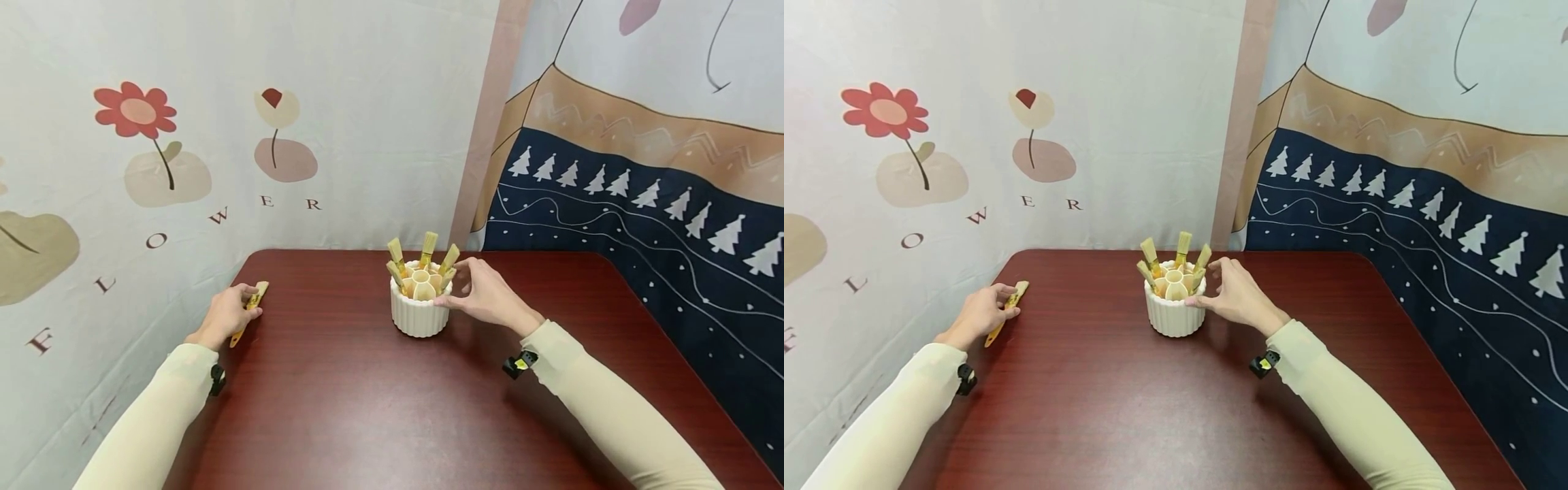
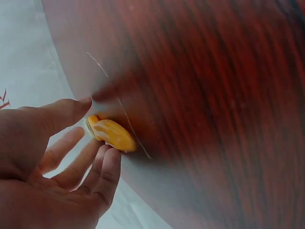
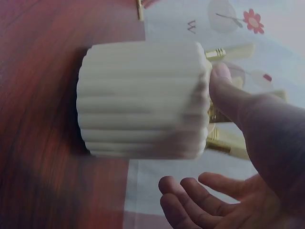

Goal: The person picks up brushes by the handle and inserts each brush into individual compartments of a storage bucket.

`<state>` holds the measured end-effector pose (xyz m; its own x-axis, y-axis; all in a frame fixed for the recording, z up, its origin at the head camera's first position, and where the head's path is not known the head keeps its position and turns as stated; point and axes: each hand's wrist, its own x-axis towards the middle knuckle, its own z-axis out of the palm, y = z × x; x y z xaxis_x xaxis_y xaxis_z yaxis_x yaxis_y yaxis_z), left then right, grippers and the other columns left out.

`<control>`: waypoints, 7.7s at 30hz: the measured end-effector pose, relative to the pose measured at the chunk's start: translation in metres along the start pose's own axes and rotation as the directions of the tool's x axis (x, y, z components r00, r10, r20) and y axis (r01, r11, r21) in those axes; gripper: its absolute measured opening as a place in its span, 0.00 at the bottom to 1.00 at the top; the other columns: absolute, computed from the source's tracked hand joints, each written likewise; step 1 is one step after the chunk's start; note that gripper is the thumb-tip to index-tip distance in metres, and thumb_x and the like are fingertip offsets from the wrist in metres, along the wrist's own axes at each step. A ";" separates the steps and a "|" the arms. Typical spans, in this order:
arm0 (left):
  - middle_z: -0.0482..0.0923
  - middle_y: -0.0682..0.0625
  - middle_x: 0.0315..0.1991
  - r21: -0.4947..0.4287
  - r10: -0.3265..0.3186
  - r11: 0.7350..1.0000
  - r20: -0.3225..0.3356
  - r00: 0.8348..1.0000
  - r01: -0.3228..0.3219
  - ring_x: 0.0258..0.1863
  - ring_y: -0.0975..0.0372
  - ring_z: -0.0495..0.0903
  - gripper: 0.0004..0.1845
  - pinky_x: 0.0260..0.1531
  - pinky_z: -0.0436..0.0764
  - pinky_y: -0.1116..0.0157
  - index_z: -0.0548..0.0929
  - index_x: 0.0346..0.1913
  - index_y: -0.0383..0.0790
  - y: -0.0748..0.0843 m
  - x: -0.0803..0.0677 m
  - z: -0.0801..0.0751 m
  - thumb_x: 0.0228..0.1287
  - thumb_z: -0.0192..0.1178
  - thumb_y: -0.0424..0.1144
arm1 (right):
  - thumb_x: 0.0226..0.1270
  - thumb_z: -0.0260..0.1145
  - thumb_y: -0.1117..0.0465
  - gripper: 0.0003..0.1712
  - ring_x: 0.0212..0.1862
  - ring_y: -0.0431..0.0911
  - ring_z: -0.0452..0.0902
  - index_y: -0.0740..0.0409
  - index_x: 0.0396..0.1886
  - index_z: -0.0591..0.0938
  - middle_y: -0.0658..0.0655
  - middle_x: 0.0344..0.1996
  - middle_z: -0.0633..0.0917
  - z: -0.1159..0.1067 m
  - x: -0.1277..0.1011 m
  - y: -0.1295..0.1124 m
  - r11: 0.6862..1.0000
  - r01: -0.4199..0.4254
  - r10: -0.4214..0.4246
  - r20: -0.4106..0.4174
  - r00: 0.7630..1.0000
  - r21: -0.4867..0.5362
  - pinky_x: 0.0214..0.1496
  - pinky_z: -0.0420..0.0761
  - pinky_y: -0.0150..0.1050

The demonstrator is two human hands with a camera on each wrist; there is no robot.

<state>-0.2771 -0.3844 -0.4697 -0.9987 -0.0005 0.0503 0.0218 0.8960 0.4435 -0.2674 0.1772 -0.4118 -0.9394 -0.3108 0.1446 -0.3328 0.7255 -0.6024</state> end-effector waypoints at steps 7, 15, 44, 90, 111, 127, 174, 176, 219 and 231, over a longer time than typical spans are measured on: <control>0.89 0.26 0.66 -0.059 0.035 0.998 -0.026 0.999 -0.036 0.62 0.33 0.91 0.24 0.66 0.86 0.35 0.83 0.73 0.25 -0.001 0.003 0.005 0.79 0.72 0.27 | 0.68 0.88 0.35 0.60 0.66 0.58 0.88 0.61 0.87 0.71 0.64 0.72 0.82 -0.003 0.009 0.012 0.998 0.009 -0.014 0.083 0.996 0.058 0.70 0.92 0.57; 0.93 0.30 0.62 -0.078 0.041 0.996 -0.019 0.999 -0.042 0.59 0.38 0.94 0.23 0.58 0.90 0.45 0.87 0.70 0.28 -0.001 0.004 0.006 0.77 0.75 0.29 | 0.72 0.87 0.43 0.58 0.79 0.62 0.82 0.55 0.92 0.67 0.62 0.83 0.77 -0.006 0.023 0.025 0.978 0.053 -0.087 0.164 0.983 0.200 0.79 0.88 0.62; 0.95 0.30 0.53 -0.017 0.024 1.000 -0.035 0.999 -0.024 0.55 0.36 0.90 0.14 0.61 0.85 0.36 0.93 0.58 0.27 0.012 0.004 0.006 0.80 0.74 0.35 | 0.73 0.87 0.50 0.48 0.75 0.60 0.86 0.54 0.85 0.74 0.61 0.76 0.86 0.001 0.029 0.029 0.959 0.059 -0.114 0.185 0.976 0.279 0.78 0.88 0.62; 0.87 0.32 0.50 -0.126 0.173 0.964 -0.379 0.909 -0.235 0.47 0.39 0.87 0.15 0.51 0.81 0.51 0.89 0.59 0.26 0.102 0.002 0.033 0.77 0.73 0.32 | 0.66 0.90 0.38 0.51 0.59 0.55 0.89 0.57 0.74 0.73 0.64 0.63 0.83 0.016 0.017 0.020 0.969 0.048 -0.068 0.077 0.995 0.242 0.64 0.94 0.49; 0.88 0.36 0.49 -0.227 0.234 0.902 -0.454 0.859 -0.366 0.44 0.47 0.92 0.15 0.46 0.93 0.60 0.86 0.61 0.30 0.154 -0.006 0.039 0.77 0.73 0.31 | 0.69 0.90 0.45 0.46 0.65 0.59 0.89 0.61 0.72 0.74 0.66 0.65 0.82 0.020 0.007 0.005 0.984 0.004 -0.012 0.044 0.999 0.179 0.67 0.94 0.55; 0.89 0.36 0.48 -0.268 0.291 0.850 -0.480 0.827 -0.454 0.40 0.52 0.93 0.16 0.42 0.90 0.73 0.85 0.60 0.29 0.178 -0.016 0.043 0.74 0.75 0.29 | 0.68 0.90 0.44 0.47 0.65 0.59 0.90 0.62 0.72 0.74 0.67 0.64 0.83 0.021 0.006 0.003 0.987 0.007 -0.011 0.029 1.000 0.162 0.68 0.93 0.56; 0.90 0.40 0.45 -0.444 0.306 0.683 -0.547 0.779 -0.580 0.43 0.55 0.92 0.18 0.47 0.94 0.73 0.79 0.57 0.31 0.250 -0.038 0.057 0.73 0.75 0.32 | 0.68 0.90 0.41 0.48 0.63 0.60 0.85 0.64 0.69 0.74 0.68 0.61 0.82 0.023 0.005 0.001 0.989 -0.014 0.012 0.015 1.000 0.145 0.61 0.88 0.50; 0.90 0.40 0.45 -0.447 0.306 0.673 -0.556 0.772 -0.589 0.42 0.55 0.92 0.18 0.46 0.94 0.72 0.79 0.56 0.31 0.252 -0.038 0.057 0.73 0.75 0.32 | 0.68 0.90 0.41 0.48 0.63 0.60 0.85 0.64 0.70 0.74 0.68 0.61 0.82 0.023 0.005 0.001 0.990 -0.014 0.012 0.013 1.000 0.141 0.61 0.87 0.50; 0.90 0.37 0.50 -0.461 0.370 0.635 -0.523 0.768 -0.620 0.48 0.50 0.97 0.20 0.52 0.96 0.65 0.77 0.60 0.30 0.266 -0.041 0.082 0.73 0.75 0.27 | 0.67 0.90 0.41 0.48 0.65 0.58 0.84 0.63 0.70 0.74 0.66 0.62 0.82 0.026 0.004 -0.001 0.990 -0.009 0.011 -0.012 1.000 0.144 0.67 0.87 0.57; 0.92 0.38 0.49 -0.431 0.412 0.663 -0.472 0.779 -0.612 0.48 0.50 0.97 0.19 0.54 0.97 0.58 0.78 0.58 0.31 0.267 -0.039 0.089 0.74 0.76 0.29 | 0.67 0.90 0.41 0.47 0.64 0.58 0.83 0.63 0.68 0.75 0.66 0.61 0.82 0.026 0.004 -0.001 0.991 -0.009 0.011 -0.014 1.000 0.132 0.65 0.86 0.55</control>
<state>-0.2362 -0.1054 -0.4327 -0.7481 0.1594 0.6441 0.6449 0.4031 0.6493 -0.2686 0.1593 -0.4316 -0.9440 -0.2946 0.1488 -0.3106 0.6405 -0.7023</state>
